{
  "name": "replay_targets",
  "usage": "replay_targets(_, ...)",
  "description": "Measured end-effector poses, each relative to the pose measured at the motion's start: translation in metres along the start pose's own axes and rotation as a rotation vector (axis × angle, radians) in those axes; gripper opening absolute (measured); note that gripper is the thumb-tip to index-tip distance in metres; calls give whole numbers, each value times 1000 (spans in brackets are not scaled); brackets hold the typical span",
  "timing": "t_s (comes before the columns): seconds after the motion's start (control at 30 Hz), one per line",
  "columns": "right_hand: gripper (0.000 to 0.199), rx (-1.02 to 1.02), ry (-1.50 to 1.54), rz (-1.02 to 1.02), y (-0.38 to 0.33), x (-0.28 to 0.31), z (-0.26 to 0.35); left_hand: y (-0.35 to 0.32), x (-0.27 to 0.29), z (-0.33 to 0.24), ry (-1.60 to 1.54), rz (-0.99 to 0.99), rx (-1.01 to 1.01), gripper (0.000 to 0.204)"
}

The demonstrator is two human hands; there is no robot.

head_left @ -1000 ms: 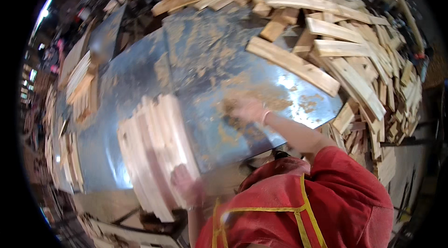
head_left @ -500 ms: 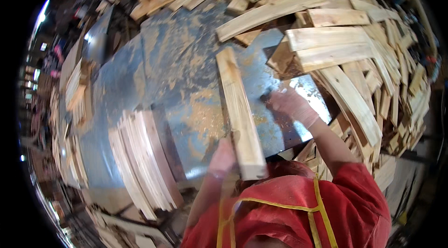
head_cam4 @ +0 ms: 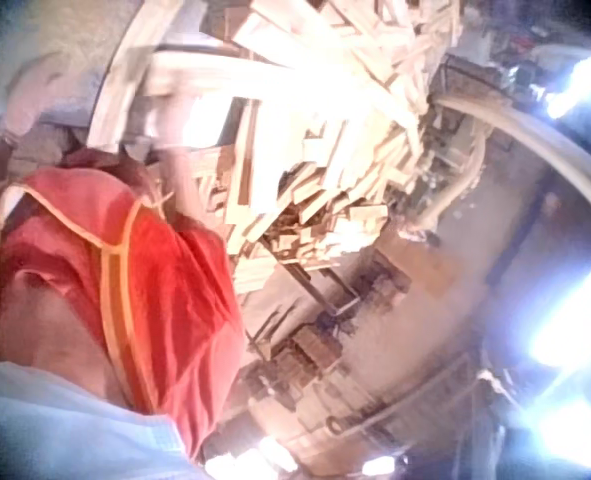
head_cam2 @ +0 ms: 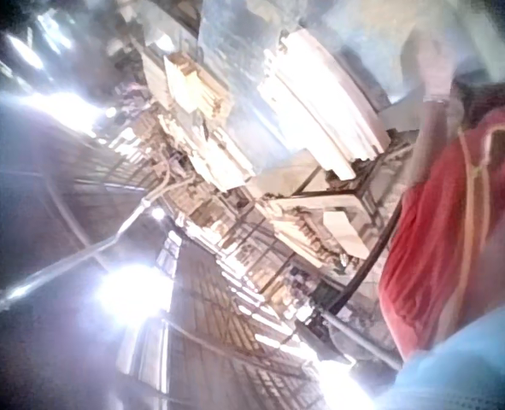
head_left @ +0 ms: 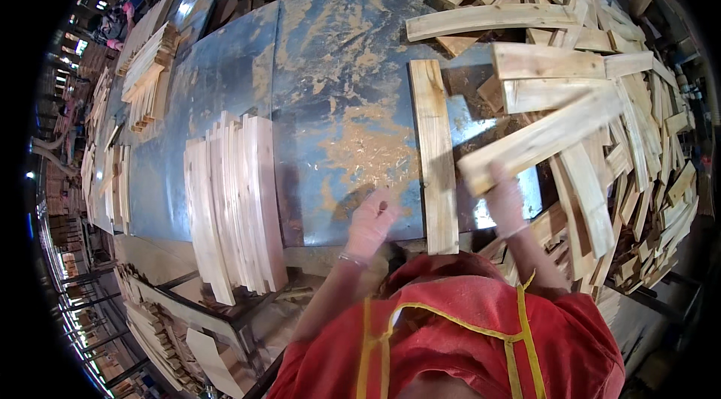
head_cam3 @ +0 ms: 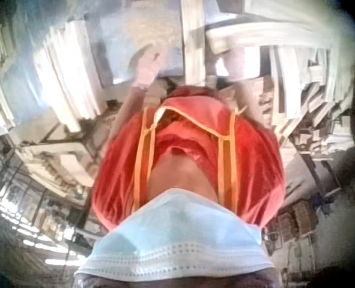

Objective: The person sorts wooden planks on a metal table in a workshop. They pick up individual planks from a large pile, inspect them, and place them into a neat stack. Another person is visible in the background also handling wood.

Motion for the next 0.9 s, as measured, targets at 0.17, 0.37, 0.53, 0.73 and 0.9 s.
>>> replay_targets(0.17,54,-139,-1065,147,-62,-108,-154,-19,13,-62,527,-74,-263,63)
replay_targets(0.37,94,251,-1648,140,-63,-197,-114,-45,146,40,109,-202,86,60)
replay_targets(0.53,103,322,-1788,-752,-5,-101,-74,-105,203,21,1420,-278,168,74)
replay_targets(0.73,97,69,-1288,-221,-13,-139,-107,-99,193,37,1308,-300,-317,88)
replay_targets(0.9,60,299,-1233,-159,20,-99,-32,-46,112,15,896,-19,63,105)
Point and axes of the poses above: each hand's wrist, its own y-axis towards the middle knuckle, its own x-axis out of the back of the hand, z = x × y, the point moved 6 cm from there along y, towards the middle knuckle, and after that the axes turned 15 degrees about -x, right-handed, at the moved point
